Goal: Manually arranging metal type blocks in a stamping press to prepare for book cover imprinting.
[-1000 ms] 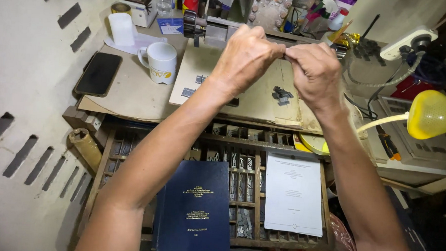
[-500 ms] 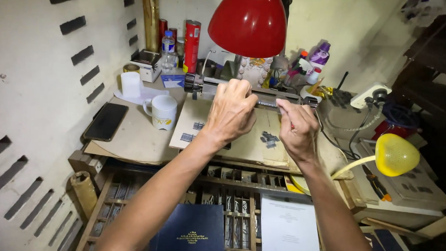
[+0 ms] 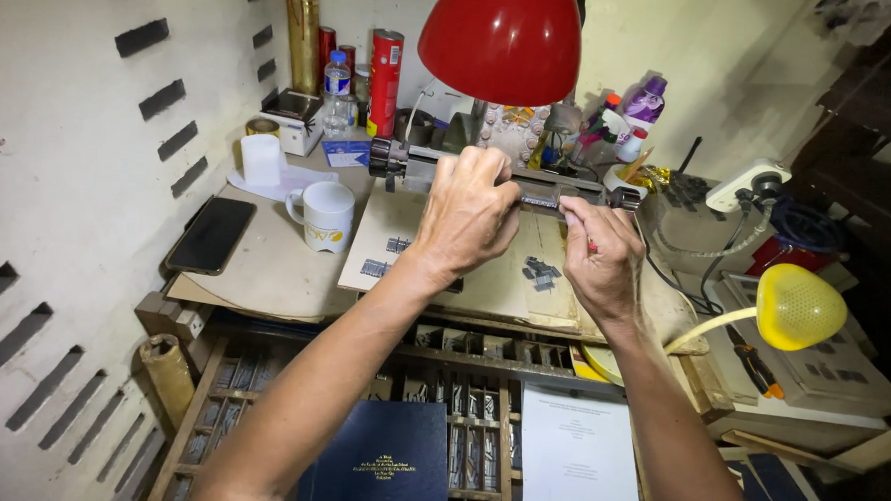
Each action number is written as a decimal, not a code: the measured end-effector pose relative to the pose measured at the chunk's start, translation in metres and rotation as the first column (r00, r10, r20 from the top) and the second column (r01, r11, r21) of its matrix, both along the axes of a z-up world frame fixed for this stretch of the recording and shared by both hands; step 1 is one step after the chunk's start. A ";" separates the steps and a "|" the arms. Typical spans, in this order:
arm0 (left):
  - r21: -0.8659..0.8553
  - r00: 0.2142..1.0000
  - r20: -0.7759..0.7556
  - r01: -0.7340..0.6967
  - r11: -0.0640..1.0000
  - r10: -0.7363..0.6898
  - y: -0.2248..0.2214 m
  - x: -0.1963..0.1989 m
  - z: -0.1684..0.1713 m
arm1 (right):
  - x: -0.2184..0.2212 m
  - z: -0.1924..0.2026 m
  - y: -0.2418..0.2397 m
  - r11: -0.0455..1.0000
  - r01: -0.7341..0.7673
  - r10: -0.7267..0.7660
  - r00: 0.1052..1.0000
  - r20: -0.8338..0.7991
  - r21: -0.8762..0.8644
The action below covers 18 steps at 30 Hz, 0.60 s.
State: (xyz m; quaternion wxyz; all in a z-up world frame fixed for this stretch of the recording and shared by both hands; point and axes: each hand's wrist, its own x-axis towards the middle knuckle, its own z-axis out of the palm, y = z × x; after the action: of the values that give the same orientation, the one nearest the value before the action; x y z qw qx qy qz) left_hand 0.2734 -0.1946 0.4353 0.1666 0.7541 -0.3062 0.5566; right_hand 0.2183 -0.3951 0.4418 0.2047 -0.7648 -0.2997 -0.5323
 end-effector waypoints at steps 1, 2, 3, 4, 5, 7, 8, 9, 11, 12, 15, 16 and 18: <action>0.000 1.000 -0.003 0.000 1.000 0.000 -0.001 0.001 0.001 | -0.001 -0.002 0.000 1.000 0.000 0.000 1.000 -0.003 0.000; 0.008 0.999 0.030 -0.012 1.000 0.012 -0.001 0.003 0.001 | -0.001 -0.003 0.000 1.000 0.004 -0.004 1.000 -0.006 -0.002; 0.016 0.998 0.062 -0.024 1.000 0.023 -0.002 0.004 0.002 | -0.002 -0.005 0.000 1.000 0.008 -0.008 1.000 -0.010 -0.005; 0.017 0.998 0.060 -0.025 1.000 0.023 -0.001 0.002 0.004 | -0.004 -0.006 -0.001 1.000 0.008 -0.008 1.000 -0.012 -0.004; 0.017 0.998 0.066 -0.020 1.000 0.019 0.000 0.000 0.005 | -0.007 -0.006 -0.002 1.000 0.002 -0.002 1.000 -0.028 0.014; 0.020 0.997 0.071 -0.020 1.000 0.018 0.004 -0.010 0.007 | -0.012 -0.012 -0.004 0.999 -0.006 0.008 0.999 -0.044 0.034; -0.097 0.996 0.006 0.086 0.992 -0.085 0.006 -0.018 0.009 | -0.014 -0.016 -0.005 0.995 -0.035 0.044 0.994 -0.100 0.090; -0.218 0.980 -0.046 0.181 0.959 -0.195 0.009 -0.026 0.011 | -0.016 -0.019 -0.006 0.987 -0.061 0.083 0.985 -0.154 0.147; -0.369 0.920 -0.140 0.295 0.881 -0.367 0.011 -0.046 0.002 | -0.039 -0.012 0.007 0.973 -0.083 0.127 0.971 -0.203 0.214; -0.527 0.817 -0.207 0.371 0.765 -0.539 0.012 -0.057 -0.004 | -0.053 -0.010 0.013 0.956 -0.096 0.170 0.951 -0.258 0.276; -0.705 0.635 -0.304 0.352 0.616 -0.710 0.016 -0.087 -0.006 | -0.068 -0.006 0.030 0.904 -0.167 0.309 0.892 -0.330 0.394; -0.704 0.636 -0.304 0.352 0.617 -0.710 0.015 -0.089 -0.010 | -0.072 -0.006 0.034 0.903 -0.168 0.309 0.892 -0.329 0.395; -0.805 0.530 -0.287 0.319 0.501 -0.798 0.014 -0.094 -0.017 | -0.079 -0.005 0.041 0.870 -0.188 0.377 0.849 -0.369 0.456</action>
State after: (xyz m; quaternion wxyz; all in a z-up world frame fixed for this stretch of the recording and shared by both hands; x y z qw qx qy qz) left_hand 0.1797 -0.1802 0.4187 0.6994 0.6227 -0.2536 0.2423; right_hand 0.1393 -0.3536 0.4365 0.4988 -0.7533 -0.2398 -0.3553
